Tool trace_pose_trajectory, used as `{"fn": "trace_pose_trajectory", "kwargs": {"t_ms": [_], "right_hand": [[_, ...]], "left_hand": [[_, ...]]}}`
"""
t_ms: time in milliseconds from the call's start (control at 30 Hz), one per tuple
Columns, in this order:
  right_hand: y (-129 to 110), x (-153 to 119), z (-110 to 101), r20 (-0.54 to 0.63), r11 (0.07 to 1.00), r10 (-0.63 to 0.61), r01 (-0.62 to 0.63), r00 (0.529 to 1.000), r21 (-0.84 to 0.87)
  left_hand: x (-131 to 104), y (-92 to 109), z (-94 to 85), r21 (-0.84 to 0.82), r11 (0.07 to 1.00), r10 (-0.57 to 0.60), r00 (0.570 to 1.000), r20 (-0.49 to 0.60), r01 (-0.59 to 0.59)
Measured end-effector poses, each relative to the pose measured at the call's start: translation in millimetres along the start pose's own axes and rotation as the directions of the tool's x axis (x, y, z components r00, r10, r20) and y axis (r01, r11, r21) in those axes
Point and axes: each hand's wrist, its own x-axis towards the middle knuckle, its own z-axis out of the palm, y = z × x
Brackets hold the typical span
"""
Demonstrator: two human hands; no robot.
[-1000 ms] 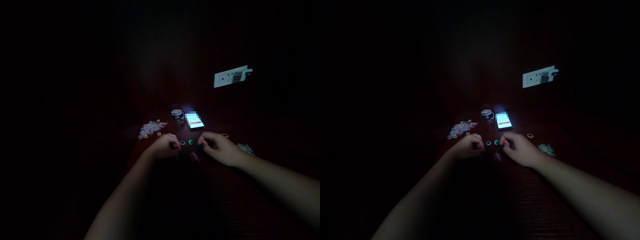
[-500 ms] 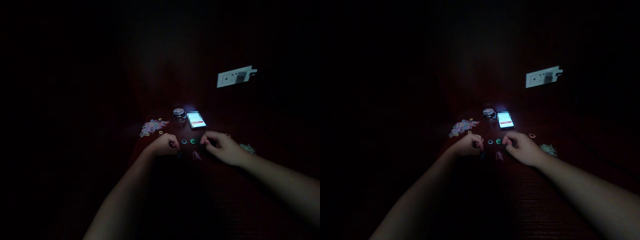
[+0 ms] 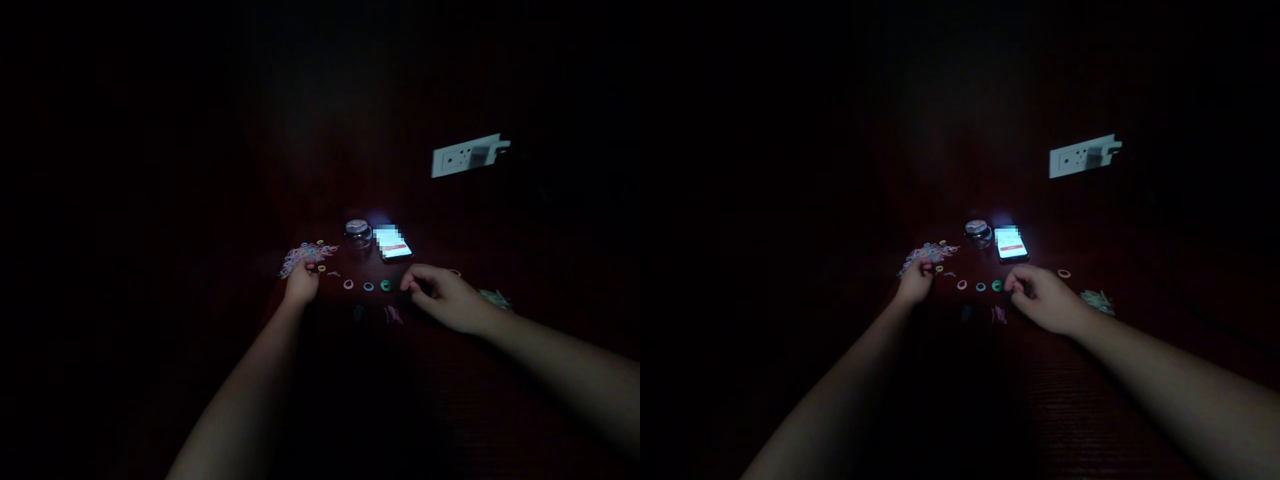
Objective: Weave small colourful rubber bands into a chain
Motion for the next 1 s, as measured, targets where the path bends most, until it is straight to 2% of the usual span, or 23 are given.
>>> {"fn": "trace_pose_trajectory", "kwargs": {"t_ms": [100, 267, 767, 1000], "right_hand": [[-1.1, 0.5, -0.1, 0.000, 1.000, -0.001, 0.001, 1.000, -0.008], [-2.2, 0.6, -0.1, 0.006, 1.000, 0.000, 0.000, 1.000, 0.005], [-1.7, -0.2, 0.6, 0.004, 0.999, -0.014, 0.014, 1.000, 0.030], [-3.8, -1.1, 0.2, -0.006, 1.000, -0.011, 0.011, 1.000, 0.019]], "left_hand": [[0.6, -6.8, 1.4, 0.064, 0.998, -0.018, 0.999, 0.026, 0.017], [-3.5, 0.2, 2.4, 0.117, 0.993, 0.018, 0.996, 0.090, -0.029], [-5.8, 7.6, 0.4, 0.186, 0.983, -0.026, 0.994, 0.104, 0.007], [-7.6, 11.5, -3.0, 0.164, 0.986, -0.022, 0.991, 0.129, 0.000]]}}
